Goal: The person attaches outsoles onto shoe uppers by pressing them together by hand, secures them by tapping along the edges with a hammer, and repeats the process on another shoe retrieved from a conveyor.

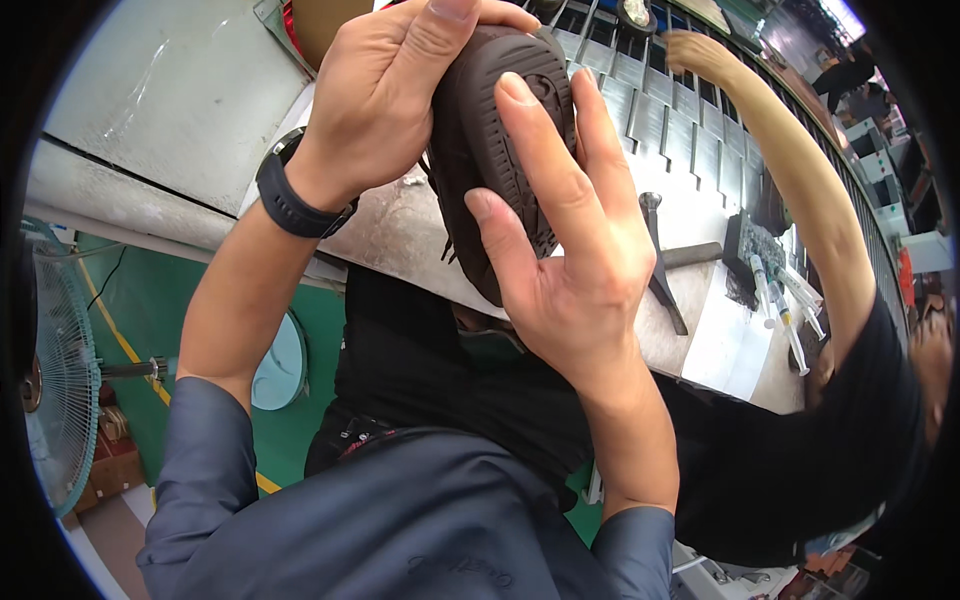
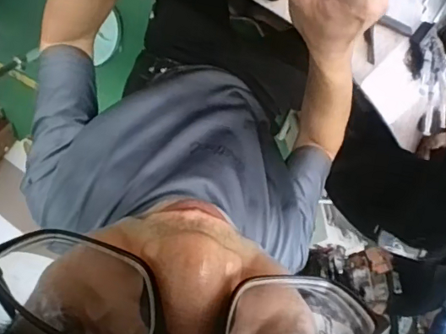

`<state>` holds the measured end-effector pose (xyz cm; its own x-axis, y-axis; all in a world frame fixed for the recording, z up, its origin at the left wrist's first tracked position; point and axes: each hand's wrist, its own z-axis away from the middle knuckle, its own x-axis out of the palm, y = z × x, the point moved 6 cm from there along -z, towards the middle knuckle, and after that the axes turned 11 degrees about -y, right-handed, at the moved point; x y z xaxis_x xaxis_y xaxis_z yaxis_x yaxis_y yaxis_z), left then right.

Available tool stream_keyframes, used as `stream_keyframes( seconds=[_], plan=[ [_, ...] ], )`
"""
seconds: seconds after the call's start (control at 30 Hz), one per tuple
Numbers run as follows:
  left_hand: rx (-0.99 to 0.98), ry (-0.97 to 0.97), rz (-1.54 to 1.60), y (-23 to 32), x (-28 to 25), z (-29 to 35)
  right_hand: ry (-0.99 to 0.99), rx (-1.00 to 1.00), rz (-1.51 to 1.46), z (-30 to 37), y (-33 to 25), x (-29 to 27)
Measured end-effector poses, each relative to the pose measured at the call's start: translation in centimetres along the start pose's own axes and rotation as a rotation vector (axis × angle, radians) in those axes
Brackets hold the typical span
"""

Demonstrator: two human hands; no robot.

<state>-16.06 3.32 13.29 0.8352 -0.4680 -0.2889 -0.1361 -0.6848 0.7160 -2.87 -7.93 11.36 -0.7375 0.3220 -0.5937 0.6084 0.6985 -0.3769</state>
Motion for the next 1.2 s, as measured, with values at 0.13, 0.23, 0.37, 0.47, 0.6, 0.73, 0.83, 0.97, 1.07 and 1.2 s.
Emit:
stream_keyframes(
  seconds=[0.13, 0.23, 0.37, 0.47, 0.6, 0.73, 0.83, 0.97, 1.07, 1.2],
  plan=[
    [-0.086, 0.033, 0.023, -0.4, 0.2, 0.1, -0.011, 0.034, -0.054, 0.0, 0.4, 0.4],
    [-0.027, 0.057, 0.010, -0.5, 0.3, 0.1, 0.013, 0.042, -0.095, 0.4, 0.6, 0.8],
    [-0.025, 0.066, -0.053, 0.0, 0.1, 0.5, -0.006, -0.003, -0.064, 0.5, 0.6, 1.2],
    [-0.065, 0.046, -0.018, 0.2, 0.2, 0.2, 0.086, -0.010, -0.017, 0.5, 0.5, 0.8],
    [0.116, -0.029, -0.094, 0.4, 0.9, 0.2, 0.027, 0.050, -0.093, 1.1, 0.9, 0.5],
    [0.154, -0.194, -0.117, 2.7, 0.5, 0.4, -0.028, 0.032, -0.085, 1.2, 0.7, 0.5],
    [0.140, -0.334, -0.223, 2.1, 0.2, 0.4, -0.024, 0.001, -0.066, 1.3, 0.7, 0.3],
    [0.120, -0.287, -0.348, 2.5, 0.4, 0.5, 0.017, 0.017, -0.108, 1.4, 1.0, 0.4],
    [0.076, -0.291, -0.235, 1.4, -0.5, 0.4, 0.017, 0.030, -0.102, 1.2, 0.8, 0.6],
    [0.048, -0.247, -0.205, 1.5, -0.3, 0.6, 0.091, -0.005, -0.037, 0.9, 0.1, 0.5]
  ],
)
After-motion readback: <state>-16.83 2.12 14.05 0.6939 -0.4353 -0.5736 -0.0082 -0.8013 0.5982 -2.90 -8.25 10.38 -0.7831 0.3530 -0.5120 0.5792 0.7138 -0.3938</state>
